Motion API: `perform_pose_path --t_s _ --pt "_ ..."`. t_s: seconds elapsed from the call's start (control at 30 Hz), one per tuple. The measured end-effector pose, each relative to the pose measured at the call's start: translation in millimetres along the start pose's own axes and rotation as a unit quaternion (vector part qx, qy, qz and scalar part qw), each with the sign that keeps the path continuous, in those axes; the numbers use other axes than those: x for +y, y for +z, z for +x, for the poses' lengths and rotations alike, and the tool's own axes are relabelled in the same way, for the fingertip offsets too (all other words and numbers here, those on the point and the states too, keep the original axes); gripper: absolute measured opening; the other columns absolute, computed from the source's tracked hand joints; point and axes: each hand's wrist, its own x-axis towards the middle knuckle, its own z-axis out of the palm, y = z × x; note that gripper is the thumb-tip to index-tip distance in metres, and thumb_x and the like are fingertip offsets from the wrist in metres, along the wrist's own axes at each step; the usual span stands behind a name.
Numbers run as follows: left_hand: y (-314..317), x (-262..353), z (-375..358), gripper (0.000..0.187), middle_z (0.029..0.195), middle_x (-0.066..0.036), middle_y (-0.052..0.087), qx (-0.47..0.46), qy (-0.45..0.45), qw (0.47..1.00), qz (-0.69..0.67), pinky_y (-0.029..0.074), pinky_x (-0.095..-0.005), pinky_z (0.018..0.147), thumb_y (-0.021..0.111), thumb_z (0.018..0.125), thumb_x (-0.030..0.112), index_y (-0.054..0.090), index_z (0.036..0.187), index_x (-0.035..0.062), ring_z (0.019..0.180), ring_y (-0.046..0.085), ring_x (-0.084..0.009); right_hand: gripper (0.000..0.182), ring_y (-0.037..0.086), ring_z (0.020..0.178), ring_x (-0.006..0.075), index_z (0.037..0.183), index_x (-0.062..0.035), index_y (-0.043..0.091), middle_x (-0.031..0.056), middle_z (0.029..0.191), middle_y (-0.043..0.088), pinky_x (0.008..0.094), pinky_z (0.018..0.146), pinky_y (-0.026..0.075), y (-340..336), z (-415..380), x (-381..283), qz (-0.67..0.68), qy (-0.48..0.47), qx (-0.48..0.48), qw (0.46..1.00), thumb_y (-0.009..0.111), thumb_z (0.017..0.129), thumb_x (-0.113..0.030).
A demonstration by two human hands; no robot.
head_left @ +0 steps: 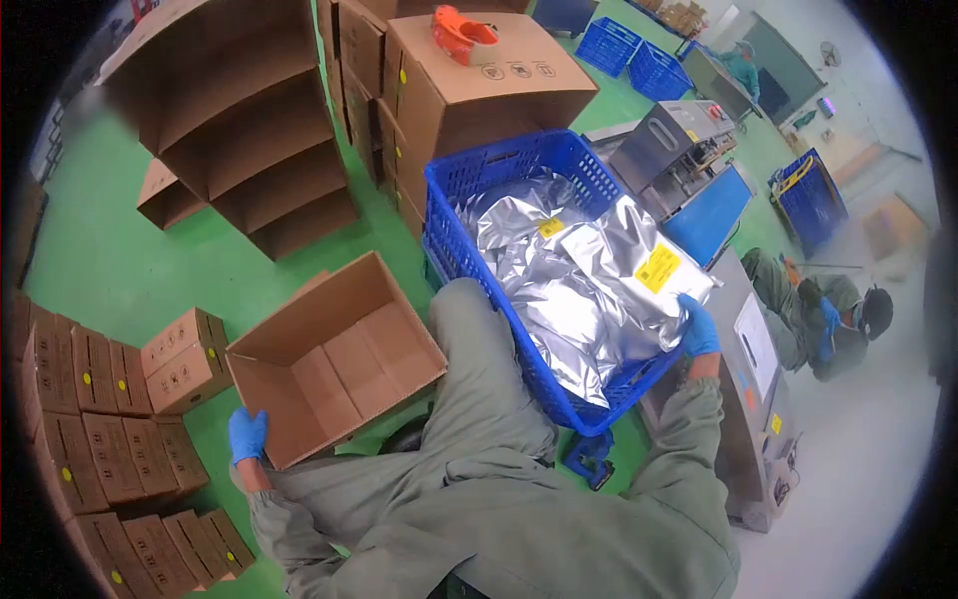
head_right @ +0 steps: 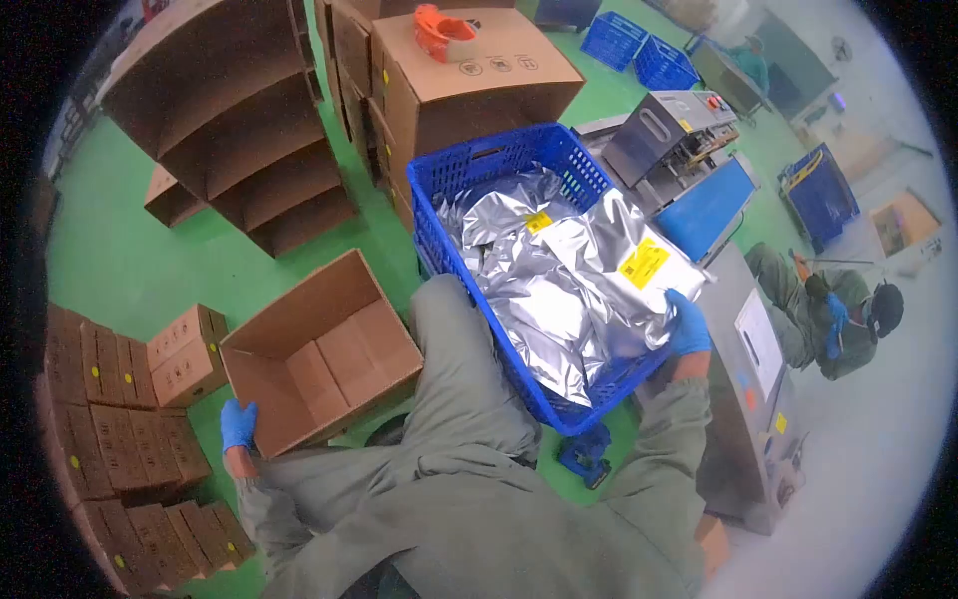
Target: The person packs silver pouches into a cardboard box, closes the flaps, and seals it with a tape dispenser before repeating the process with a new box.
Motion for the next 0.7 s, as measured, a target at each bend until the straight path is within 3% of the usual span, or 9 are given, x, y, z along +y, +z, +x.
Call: perform_pose_path --t_s 0.1,0.17,0.23,0.3,0.37,0.4,0.47,0.63,0.7 --pt "-5.8 21.9 -16.7 0.042 0.102 -0.028 0.065 0.022 -0.027 0.999 -0.042 0.050 -0.0488 0.081 0.067 0.080 0.028 0.063 0.107 -0.0048 0.094 0.063 -0.0421 0.037 0.064 0.089 0.0179 0.111 -0.0001 0.062 0.0066 0.101 0.066 0.0309 0.078 0.052 37.8 4.5 -2.8 -0.089 -0.070 0.073 0.991 0.072 0.077 -0.009" --pt "-33.6 76.4 -40.0 0.047 0.109 -0.024 0.065 0.361 0.107 0.921 0.094 0.050 -0.0480 0.084 0.065 0.083 0.023 0.058 0.121 -0.0034 0.098 0.064 -0.0395 0.038 0.063 0.086 0.0163 0.110 0.0002 0.061 0.0060 0.100 0.065 0.0293 0.074 0.052 87.3 -1.1 -19.1 -0.146 -0.093 0.093 0.980 0.072 0.075 -0.007" --pt "-54.2 103.2 -43.3 0.054 0.117 -0.020 0.064 0.369 0.233 0.900 0.001 0.050 -0.0432 0.088 0.064 0.086 0.019 0.049 0.134 -0.0004 0.103 0.064 -0.0347 0.042 0.062 0.083 0.0154 0.113 0.0011 0.058 0.0058 0.100 0.063 0.0288 0.073 0.051 179.8 -50.8 -45.9 -0.118 -0.332 0.039 0.935 0.071 0.073 -0.004" --pt "-74.4 142.6 -56.2 0.058 0.123 -0.017 0.061 -0.036 0.161 0.947 -0.274 0.049 -0.0384 0.093 0.064 0.087 0.019 0.044 0.139 0.0017 0.108 0.062 -0.0310 0.050 0.062 0.083 0.0158 0.118 0.0018 0.054 0.0063 0.101 0.063 0.0289 0.073 0.051 230.9 -79.1 -68.9 -0.190 -0.373 -0.003 0.908 0.070 0.071 -0.001" --pt "-108.9 211.9 -73.5 0.062 0.127 -0.013 0.060 -0.388 0.176 0.797 -0.428 0.047 -0.0356 0.096 0.064 0.088 0.019 0.040 0.143 0.0036 0.111 0.060 -0.0279 0.050 0.061 0.083 0.0156 0.119 0.0020 0.054 0.0064 0.101 0.063 0.0285 0.073 0.050 278.5 -120.3 -78.2 -0.140 -0.385 -0.029 0.912 0.070 0.071 -0.001" --pt "-110.1 237.4 -82.5 0.056 0.124 -0.014 0.060 -0.461 0.227 0.709 -0.483 0.048 -0.0352 0.095 0.060 0.092 0.022 0.042 0.143 0.0050 0.114 0.059 -0.0220 0.051 0.061 0.082 0.0153 0.119 0.0022 0.054 0.0066 0.100 0.063 0.0280 0.073 0.050 301.1 -137.0 -74.5 -0.092 -0.395 -0.049 0.913 0.070 0.071 0.000" --pt "-92.3 281.7 -81.0 0.056 0.124 -0.014 0.060 -0.352 0.353 0.648 -0.575 0.048 -0.0349 0.096 0.060 0.092 0.018 0.041 0.142 0.0043 0.115 0.058 -0.0219 0.039 0.061 0.081 0.0144 0.111 0.0013 0.058 0.0052 0.094 0.063 0.0276 0.070 0.050 332.9 -149.8 -48.2 0.029 -0.350 -0.121 0.929 0.072 0.075 -0.001" --pt "-68.8 304.7 -10.3 0.046 0.114 -0.011 0.064 0.029 0.194 0.540 -0.818 0.049 -0.0369 0.092 0.065 0.083 0.006 0.054 0.127 -0.0004 0.105 0.063 -0.0227 0.044 0.060 0.102 0.0174 0.124 0.0029 0.056 0.0073 0.110 0.064 0.0324 0.091 0.048 389.5 -156.3 75.4 -0.147 -0.191 -0.354 0.904 0.069 0.084 -0.010" --pt "-66.6 273.4 -11.4 0.038 0.108 -0.009 0.066 0.075 0.135 0.614 -0.774 0.051 -0.0361 0.087 0.068 0.082 0.007 0.058 0.118 -0.0010 0.097 0.064 -0.0217 0.065 0.059 0.103 0.0190 0.138 0.0029 0.041 0.0078 0.117 0.060 0.0324 0.093 0.047 399.8 -140.0 129.5 -0.107 -0.079 -0.314 0.940 0.071 0.083 -0.012"
